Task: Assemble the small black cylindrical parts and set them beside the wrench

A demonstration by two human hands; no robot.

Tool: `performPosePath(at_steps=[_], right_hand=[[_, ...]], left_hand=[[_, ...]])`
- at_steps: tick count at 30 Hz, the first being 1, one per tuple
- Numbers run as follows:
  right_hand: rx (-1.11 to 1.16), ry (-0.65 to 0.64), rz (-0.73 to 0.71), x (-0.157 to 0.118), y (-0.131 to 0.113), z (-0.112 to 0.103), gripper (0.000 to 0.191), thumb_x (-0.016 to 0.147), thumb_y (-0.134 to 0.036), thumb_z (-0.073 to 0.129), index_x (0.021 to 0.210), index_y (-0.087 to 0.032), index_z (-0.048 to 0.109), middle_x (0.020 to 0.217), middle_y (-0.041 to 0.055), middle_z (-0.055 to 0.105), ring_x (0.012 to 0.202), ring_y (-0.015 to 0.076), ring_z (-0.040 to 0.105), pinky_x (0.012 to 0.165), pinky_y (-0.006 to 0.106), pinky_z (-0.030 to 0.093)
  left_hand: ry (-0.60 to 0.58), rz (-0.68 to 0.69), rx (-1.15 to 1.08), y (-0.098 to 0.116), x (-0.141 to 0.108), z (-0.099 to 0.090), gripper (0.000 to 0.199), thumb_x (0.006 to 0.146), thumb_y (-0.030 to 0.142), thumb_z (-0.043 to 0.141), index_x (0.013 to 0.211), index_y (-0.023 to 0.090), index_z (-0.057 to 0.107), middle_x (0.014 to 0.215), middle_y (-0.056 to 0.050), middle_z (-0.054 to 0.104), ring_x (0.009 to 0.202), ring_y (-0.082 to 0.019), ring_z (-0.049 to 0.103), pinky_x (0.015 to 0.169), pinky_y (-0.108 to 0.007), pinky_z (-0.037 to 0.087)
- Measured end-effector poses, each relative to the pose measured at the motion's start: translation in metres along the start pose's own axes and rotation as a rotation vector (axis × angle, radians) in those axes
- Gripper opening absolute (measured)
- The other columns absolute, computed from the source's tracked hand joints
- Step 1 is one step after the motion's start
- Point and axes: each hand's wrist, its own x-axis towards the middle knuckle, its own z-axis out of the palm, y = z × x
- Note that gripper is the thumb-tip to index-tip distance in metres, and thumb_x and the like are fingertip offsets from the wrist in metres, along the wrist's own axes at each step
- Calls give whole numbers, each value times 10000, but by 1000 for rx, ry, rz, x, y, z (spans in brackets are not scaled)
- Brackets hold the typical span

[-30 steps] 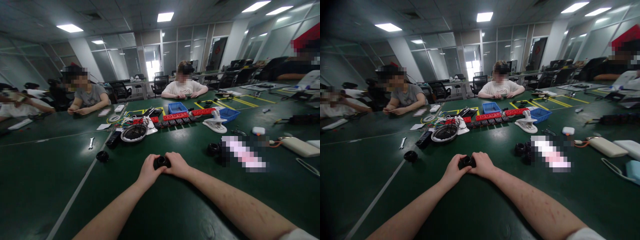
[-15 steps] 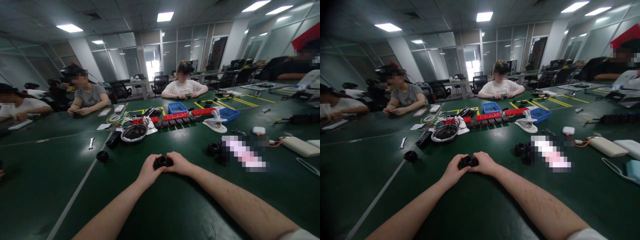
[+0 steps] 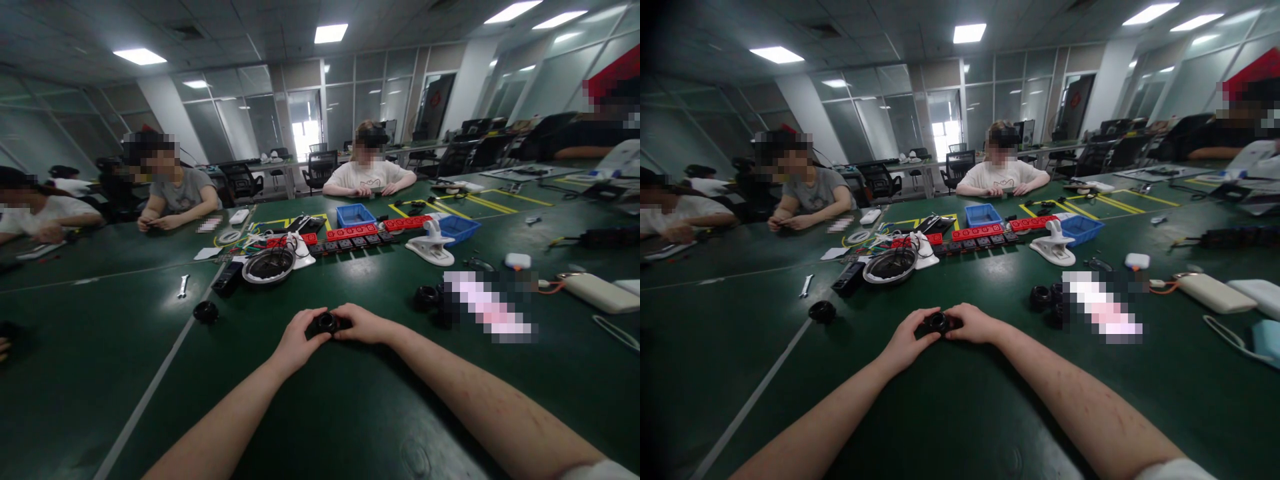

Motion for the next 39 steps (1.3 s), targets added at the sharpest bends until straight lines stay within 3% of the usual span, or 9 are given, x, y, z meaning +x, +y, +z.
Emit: performPosePath(at_steps=[5,10,14,19,24,28,32,36,39], right_hand=[[-42,97,151,3,-6,12,338,617,-391,675,820,-163,528,733,2,560,676,147,490,584,240,340],[-221,259,217,4,-20,24,427,672,-384,611,1008,-151,484,879,73,575,787,196,503,684,300,352],[-113,133,89,2,-15,15,330,706,-362,592,969,-171,534,852,44,587,768,175,507,676,276,357],[-35,75,83,1,-5,6,266,688,-355,622,850,-155,555,752,12,566,674,133,491,584,229,341],[-238,132,167,5,-13,14,396,613,-480,648,803,-157,522,736,33,563,647,158,493,554,248,339],[-365,177,147,4,-20,17,458,619,-525,621,853,-141,530,791,74,578,716,202,504,631,300,361],[-229,109,39,-1,-17,8,462,659,-495,611,965,-157,538,849,55,576,765,190,496,677,295,363],[-91,-29,-38,-4,-7,-2,319,686,-410,628,883,-163,580,793,23,558,767,167,474,679,268,355],[-60,-51,-64,-2,-2,-4,330,647,-385,673,881,-167,590,819,17,555,794,166,463,692,261,347]], left_hand=[[65,-50,23,2,0,5,381,668,209,650,1028,215,526,991,-34,553,948,-210,522,814,-367,433],[145,-72,47,1,1,10,352,678,184,624,1012,212,518,975,-32,541,947,-214,517,825,-387,425],[60,-35,20,-1,1,6,400,715,202,596,1099,243,492,1046,-43,535,1005,-218,497,864,-399,410],[19,-9,7,2,0,1,395,712,250,617,1092,245,508,1045,-43,550,992,-212,510,866,-385,418],[117,-24,83,9,-2,5,353,672,205,641,1009,219,539,1034,-43,540,1017,-231,483,878,-412,401],[100,-41,71,9,-2,8,358,696,204,612,1040,226,518,1014,-39,546,985,-229,500,838,-403,425],[46,-15,30,7,-1,4,373,691,232,626,1050,223,522,1011,-49,548,970,-223,505,838,-383,423],[-9,39,-5,7,-2,-4,358,686,239,646,1029,220,545,1010,-47,558,977,-211,500,860,-363,403],[-87,83,-43,7,-2,-7,372,669,224,665,1023,227,553,993,-34,565,960,-200,506,851,-341,404]])
